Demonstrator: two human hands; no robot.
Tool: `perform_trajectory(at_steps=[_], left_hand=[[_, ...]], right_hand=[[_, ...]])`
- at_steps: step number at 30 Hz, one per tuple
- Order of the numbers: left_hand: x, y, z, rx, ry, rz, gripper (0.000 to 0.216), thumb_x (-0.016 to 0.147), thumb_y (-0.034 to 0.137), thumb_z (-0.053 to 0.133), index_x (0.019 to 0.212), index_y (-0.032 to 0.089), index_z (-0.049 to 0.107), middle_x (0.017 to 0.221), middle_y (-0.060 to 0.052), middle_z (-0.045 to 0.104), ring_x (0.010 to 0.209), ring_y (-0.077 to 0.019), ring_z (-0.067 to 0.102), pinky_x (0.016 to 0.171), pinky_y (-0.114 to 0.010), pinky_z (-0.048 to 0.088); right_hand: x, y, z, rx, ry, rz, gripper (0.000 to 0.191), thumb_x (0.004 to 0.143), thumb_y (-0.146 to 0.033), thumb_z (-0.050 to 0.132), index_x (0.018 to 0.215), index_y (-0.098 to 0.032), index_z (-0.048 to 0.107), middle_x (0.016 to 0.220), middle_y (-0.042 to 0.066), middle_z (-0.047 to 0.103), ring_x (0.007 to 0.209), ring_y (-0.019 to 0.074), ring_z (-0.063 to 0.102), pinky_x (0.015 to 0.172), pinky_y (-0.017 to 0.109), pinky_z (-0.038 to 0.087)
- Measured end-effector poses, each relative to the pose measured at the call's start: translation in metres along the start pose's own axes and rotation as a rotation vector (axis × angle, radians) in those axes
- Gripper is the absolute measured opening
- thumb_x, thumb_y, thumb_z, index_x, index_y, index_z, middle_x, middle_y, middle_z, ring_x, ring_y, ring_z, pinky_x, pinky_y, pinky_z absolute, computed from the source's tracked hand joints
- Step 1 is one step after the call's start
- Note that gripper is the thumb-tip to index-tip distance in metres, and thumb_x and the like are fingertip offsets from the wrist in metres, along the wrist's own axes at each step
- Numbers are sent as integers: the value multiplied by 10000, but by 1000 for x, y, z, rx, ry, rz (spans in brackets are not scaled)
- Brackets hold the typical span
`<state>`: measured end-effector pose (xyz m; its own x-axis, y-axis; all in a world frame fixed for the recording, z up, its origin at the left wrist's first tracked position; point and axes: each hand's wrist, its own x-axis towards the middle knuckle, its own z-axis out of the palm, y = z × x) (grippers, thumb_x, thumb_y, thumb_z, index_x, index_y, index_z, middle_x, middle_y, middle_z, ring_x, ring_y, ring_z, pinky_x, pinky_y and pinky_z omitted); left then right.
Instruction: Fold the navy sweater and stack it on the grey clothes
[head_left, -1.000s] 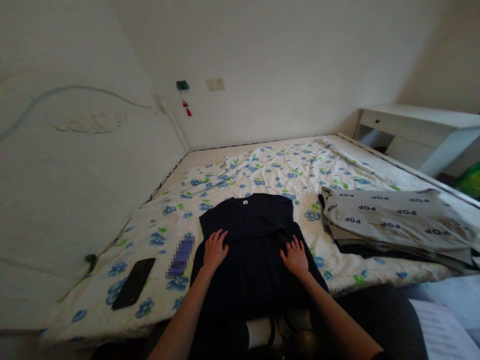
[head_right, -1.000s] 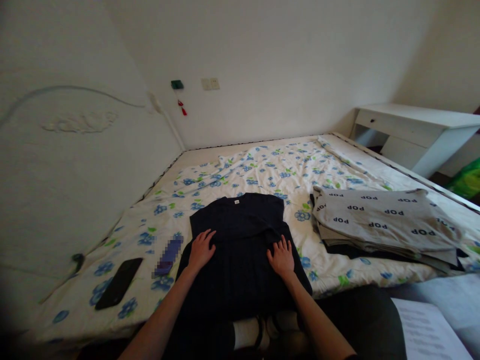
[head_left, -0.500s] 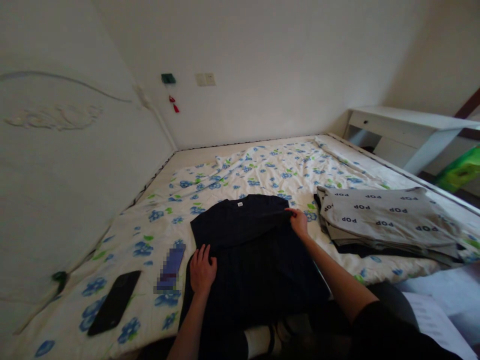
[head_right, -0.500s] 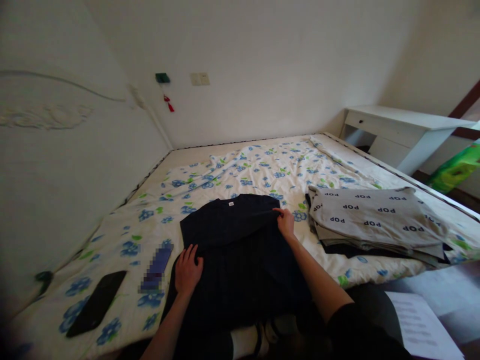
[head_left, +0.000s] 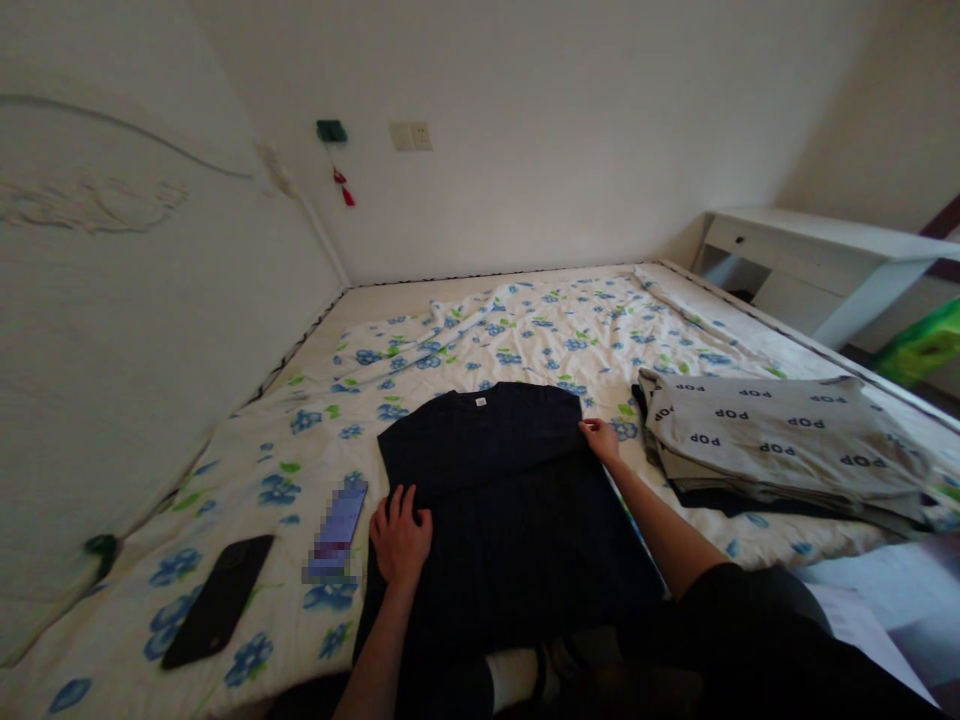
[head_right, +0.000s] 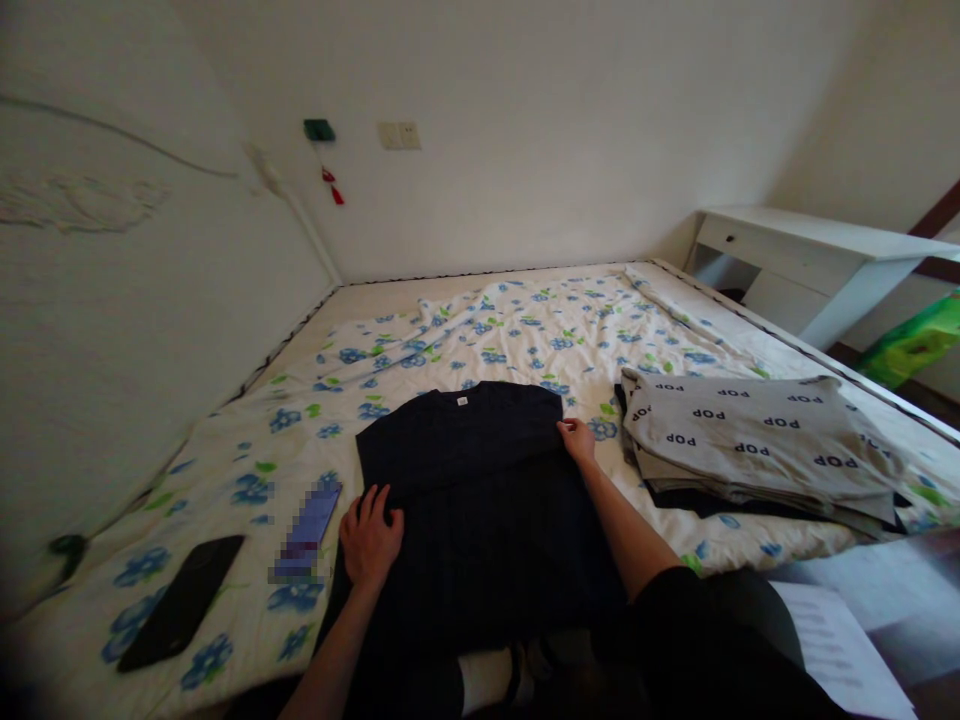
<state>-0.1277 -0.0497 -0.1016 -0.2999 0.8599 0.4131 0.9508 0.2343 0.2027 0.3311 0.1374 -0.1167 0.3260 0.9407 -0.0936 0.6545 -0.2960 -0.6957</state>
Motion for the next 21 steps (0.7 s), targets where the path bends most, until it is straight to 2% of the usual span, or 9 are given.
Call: perform_trajectory(at_steps=[4,8,13,17,21], left_hand=[[-2,2,-1,10,-5,-28,579,999,245,557,1555,186,710,1663,-134,635,1559,-421,457,1320,-623,332],[-4,5,-3,12,-10,-56,587,997,246,565,1568,223,702,1670,-109,629,1560,-422,444,1325,-625,314],[-6,8,-6,39,-21,-85,571,1009,244,551,1557,209,708,1659,-119,636,1519,-405,483,1312,-612,336],[-7,9,-8,37,-42,-102,560,1020,234,521,1540,181,723,1646,-140,644,1443,-400,534,1247,-601,418],[-8,10,-10,8,-69,-114,585,1017,241,501,1558,162,711,1650,-167,630,1388,-426,553,1163,-618,477]], right_hand=[[16,-12,7,-100,-52,-22,396,955,-384,767,1287,-179,833,1122,116,859,1110,286,812,979,313,583],[25,-12,11,-203,-76,-111,551,929,-387,812,1436,-181,749,1176,126,845,1152,290,795,1003,331,579],[42,-13,8,-274,-194,-152,332,958,-395,810,1224,-199,838,1195,128,843,1159,294,786,1016,336,568],[56,-16,5,-214,-123,-178,361,1040,-426,729,1303,-197,825,1309,136,819,1233,292,760,1056,339,552],[50,-4,8,-293,-87,-152,403,1077,-452,689,1334,-167,812,1285,186,797,1226,321,743,1072,381,541]])
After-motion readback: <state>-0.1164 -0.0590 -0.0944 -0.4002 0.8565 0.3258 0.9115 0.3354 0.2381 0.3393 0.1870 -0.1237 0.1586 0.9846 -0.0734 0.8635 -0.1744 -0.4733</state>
